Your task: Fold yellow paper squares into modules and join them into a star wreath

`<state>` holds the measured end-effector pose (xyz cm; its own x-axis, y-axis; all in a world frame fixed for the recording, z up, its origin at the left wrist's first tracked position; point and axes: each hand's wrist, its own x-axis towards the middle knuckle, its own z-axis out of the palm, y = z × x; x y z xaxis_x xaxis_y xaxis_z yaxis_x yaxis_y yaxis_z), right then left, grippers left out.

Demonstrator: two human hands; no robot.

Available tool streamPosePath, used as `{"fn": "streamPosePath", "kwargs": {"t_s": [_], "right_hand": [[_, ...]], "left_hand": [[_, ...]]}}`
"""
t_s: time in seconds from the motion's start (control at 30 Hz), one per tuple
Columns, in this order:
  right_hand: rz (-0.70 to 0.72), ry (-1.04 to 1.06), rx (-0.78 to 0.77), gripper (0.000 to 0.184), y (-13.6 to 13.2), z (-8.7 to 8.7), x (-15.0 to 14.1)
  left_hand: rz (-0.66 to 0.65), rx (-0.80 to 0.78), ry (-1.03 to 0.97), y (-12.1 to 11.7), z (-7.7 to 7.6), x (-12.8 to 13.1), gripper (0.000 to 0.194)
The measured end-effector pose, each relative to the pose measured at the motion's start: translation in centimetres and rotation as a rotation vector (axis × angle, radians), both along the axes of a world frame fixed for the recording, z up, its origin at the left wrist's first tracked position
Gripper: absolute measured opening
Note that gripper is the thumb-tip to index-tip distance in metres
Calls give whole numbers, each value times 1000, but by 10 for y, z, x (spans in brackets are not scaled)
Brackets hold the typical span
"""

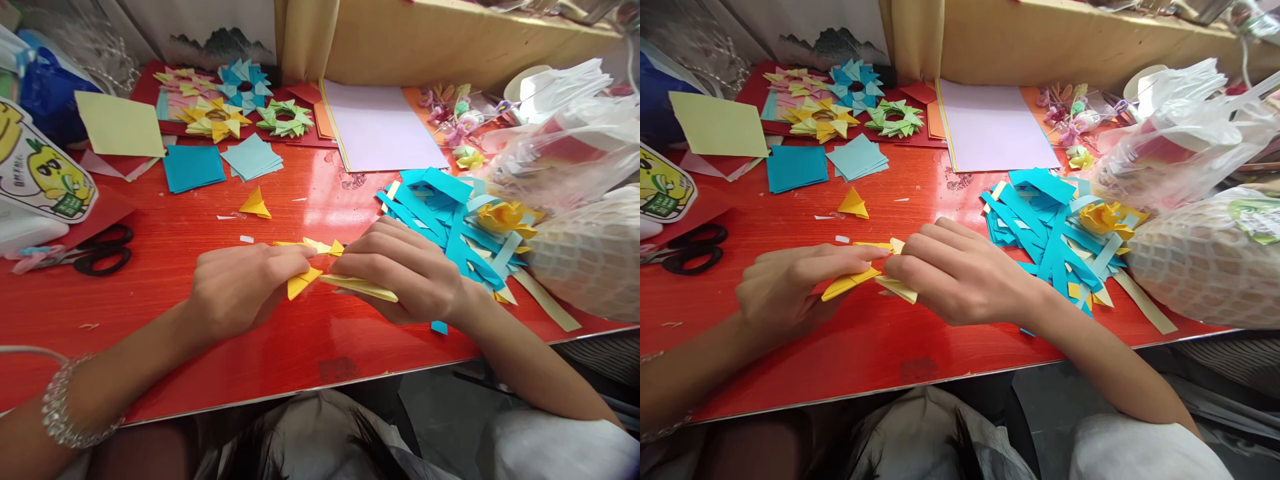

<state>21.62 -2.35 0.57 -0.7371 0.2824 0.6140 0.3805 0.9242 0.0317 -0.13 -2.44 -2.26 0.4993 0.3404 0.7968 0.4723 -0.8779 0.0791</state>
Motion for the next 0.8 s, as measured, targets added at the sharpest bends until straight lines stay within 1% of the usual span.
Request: {"fn": "streamPosePath", "kwargs": {"t_s": [0.1, 0.23, 0.4, 0.57, 0.67, 0.8], "right_hand": [[0, 1, 5, 8, 0, -1, 0], [2, 16, -5, 9, -1, 0, -1], [-8, -16, -14, 10, -1, 1, -2], [0, -5, 23, 8, -1, 1, -2], [-3, -4, 30, 9, -1, 0, -1], [10, 0, 37, 7, -1, -1, 0]], "left_hand": [[-27, 11, 3, 1, 0, -1, 14], [-18, 2, 8, 2, -1, 0, 13], [-32, -17, 12, 1, -2, 1, 14], [-1, -59, 17, -1, -1, 0, 18], [7, -57, 19, -1, -2, 0, 19], [-37, -43, 19, 0, -2, -1, 18]]}}
